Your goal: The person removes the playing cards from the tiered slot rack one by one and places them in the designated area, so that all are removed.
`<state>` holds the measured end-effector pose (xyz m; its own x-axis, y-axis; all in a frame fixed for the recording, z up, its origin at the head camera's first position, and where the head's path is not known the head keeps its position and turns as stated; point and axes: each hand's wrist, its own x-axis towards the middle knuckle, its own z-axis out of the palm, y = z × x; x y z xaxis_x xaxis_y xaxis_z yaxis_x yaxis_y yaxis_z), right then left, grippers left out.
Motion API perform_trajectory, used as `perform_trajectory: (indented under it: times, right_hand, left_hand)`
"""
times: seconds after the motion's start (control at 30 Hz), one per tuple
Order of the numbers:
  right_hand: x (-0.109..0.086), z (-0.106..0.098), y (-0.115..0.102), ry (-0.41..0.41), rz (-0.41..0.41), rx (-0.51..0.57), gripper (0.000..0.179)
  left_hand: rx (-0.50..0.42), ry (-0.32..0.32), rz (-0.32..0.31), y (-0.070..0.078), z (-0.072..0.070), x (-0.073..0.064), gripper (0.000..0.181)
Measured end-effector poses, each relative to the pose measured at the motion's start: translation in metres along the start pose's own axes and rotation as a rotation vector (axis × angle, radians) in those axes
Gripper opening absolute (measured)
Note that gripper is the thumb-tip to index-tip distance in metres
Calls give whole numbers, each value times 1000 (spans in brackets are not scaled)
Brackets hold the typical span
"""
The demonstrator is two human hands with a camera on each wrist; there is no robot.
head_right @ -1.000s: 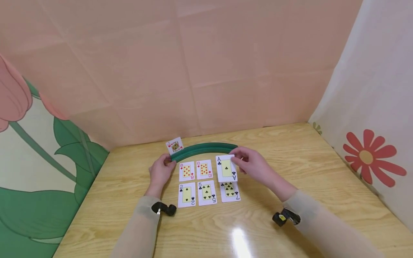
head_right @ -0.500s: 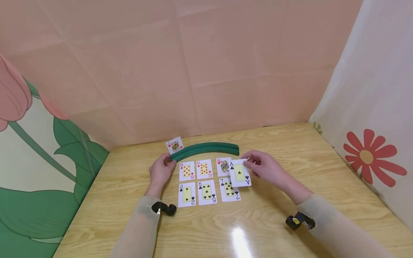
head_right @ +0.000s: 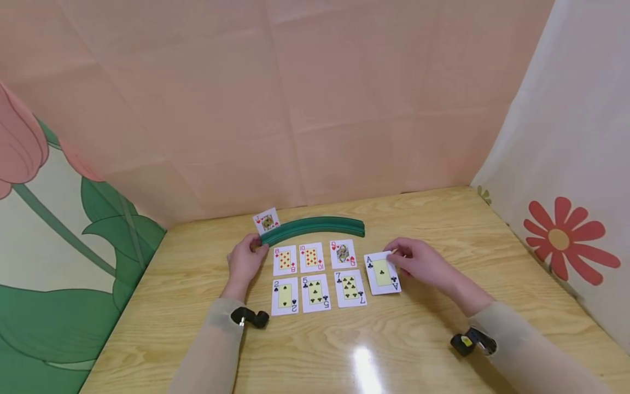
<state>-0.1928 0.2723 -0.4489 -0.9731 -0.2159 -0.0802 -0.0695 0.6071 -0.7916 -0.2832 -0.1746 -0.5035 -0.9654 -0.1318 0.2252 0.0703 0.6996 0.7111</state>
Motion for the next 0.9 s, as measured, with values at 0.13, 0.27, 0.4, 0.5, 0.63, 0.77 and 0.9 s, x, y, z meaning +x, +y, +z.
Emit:
perform_trajectory:
  times: [0.13,0.27,0.4,0.5,0.63,0.77,0.9]
  right_hand:
    - [-1,-3,3,-6,24,-12,24]
    - [-2,-3,7,-15,37,-21,24]
    - [-2,-1,15,-27,14,-51,23]
    - [-2,1,18,-34,1,-93,21]
    - [-2,2,18,-33,4,-133,20]
    - [-2,3,15,-24,7,-147,19]
    - [-3,4,13,-17,8,-162,19]
  left_hand:
    - [1,-8,-8,-1,0,0,27]
    - [5,-10,-10,-2,0,1,27]
    - [3,-4,1,-3,1,1,28]
    - [1,-7,0,-3,1,1,28]
    - [2,-19,-9,-3,1,2,28]
    - [2,-18,-11,-3,1,2,27]
    - [1,-16,-10,-2,0,2,27]
